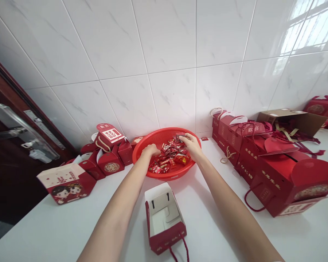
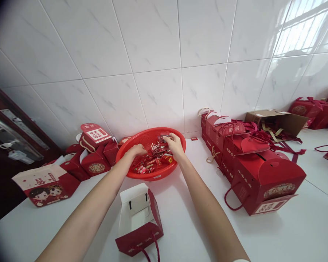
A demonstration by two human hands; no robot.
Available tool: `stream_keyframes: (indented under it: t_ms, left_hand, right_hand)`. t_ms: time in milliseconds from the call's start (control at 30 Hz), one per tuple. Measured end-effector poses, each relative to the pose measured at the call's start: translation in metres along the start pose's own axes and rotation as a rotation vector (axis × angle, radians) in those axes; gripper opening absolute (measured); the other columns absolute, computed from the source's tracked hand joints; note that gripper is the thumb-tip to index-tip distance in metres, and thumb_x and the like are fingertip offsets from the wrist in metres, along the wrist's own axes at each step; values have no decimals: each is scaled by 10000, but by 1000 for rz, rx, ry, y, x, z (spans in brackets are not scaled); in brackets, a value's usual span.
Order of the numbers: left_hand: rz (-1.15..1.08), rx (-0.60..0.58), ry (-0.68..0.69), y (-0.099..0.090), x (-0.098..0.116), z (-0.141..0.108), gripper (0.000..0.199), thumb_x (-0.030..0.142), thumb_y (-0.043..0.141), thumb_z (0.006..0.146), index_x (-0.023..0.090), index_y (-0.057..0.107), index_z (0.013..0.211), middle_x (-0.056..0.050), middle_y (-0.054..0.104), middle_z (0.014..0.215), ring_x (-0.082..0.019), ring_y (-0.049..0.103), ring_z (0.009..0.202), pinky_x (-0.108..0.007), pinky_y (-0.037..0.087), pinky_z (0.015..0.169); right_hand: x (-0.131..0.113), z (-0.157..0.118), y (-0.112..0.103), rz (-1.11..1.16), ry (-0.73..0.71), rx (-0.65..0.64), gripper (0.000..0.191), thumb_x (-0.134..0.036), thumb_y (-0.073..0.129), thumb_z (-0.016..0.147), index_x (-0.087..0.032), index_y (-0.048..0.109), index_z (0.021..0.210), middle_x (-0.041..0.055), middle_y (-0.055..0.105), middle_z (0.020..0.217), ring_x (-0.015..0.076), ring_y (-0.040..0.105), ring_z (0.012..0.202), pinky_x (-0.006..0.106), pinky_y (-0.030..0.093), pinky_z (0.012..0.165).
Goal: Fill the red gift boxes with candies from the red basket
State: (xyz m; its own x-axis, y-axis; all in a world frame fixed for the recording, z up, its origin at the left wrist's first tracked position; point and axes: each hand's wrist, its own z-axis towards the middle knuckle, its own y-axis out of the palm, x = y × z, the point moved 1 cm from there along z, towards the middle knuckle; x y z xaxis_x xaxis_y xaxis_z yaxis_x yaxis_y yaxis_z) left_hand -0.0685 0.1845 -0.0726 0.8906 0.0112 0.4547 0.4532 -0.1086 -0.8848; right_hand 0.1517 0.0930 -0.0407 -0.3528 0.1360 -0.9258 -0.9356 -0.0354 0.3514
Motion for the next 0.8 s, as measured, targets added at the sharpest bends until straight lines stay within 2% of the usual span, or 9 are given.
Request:
stream_keyframes:
  t_ms: [133, 267, 333, 433, 500, 600, 800]
  left_hand:
    - [78, -85, -157, -2, 5, -5, 268, 259, 841, 468, 183, 646, 635, -122, 719, 657, -349, 708, 721, -372, 513, 600]
    - [72, -135, -167, -2, 8, -12, 285, 231, 873, 477, 184, 633, 623, -37, 657, 557, -278, 669, 636, -344, 500, 583]
    - [59, -141, -148, -3, 8, -14, 271, 228, 880, 547, 176, 624, 618, 2, 627, 545, -222, 644, 611, -318, 496, 592]
    - [10, -136, -101, -4, 11, -17, 223, 263, 787, 785, 150, 628, 678, 37, 618, 602, -137, 605, 593, -280, 505, 615]
    - [-50, -105, -60, -6, 16, -18, 171, 197, 723, 833, 145, 637, 694, 43, 612, 598, -117, 586, 572, -258, 491, 606]
    - [-167, -15, 4, -8, 23, -21, 100, 77, 682, 734, 163, 661, 688, 34, 601, 541, -132, 573, 534, -249, 444, 555]
    - [-363, 186, 97, -14, 29, -28, 178, 94, 637, 686, 180, 692, 832, 16, 655, 643, -138, 567, 545, -253, 429, 556]
  right_hand:
    - [-1, -1, 0, -7, -4, -4, 296, -417, 765, 618, -204, 620, 762, 25, 702, 842, 185, 654, 715, 302, 547, 595]
    - [-1, -1, 0, -18, -4, -11, 290, -420, 763, 621, -203, 626, 756, 28, 700, 845, 189, 654, 740, 298, 534, 596]
    - [-2, -1, 0, -24, -2, -16, 295, -423, 770, 621, -202, 634, 761, 33, 704, 851, 193, 656, 754, 293, 529, 593]
    - [-2, -1, 0, -30, 0, -24, 317, -438, 781, 615, -202, 633, 768, 32, 697, 846, 189, 652, 745, 286, 520, 583]
    - [-1, -1, 0, -33, 0, -33, 333, -451, 785, 614, -202, 632, 774, 28, 693, 848, 184, 650, 734, 285, 512, 581]
    - [0, 0, 0, -35, 0, -40, 345, -466, 786, 622, -200, 628, 774, 20, 681, 819, 179, 644, 707, 286, 493, 582]
    - [3, 0, -2, -28, 3, -30, 319, -433, 766, 636, -194, 653, 813, 7, 681, 798, 154, 616, 699, 267, 461, 611]
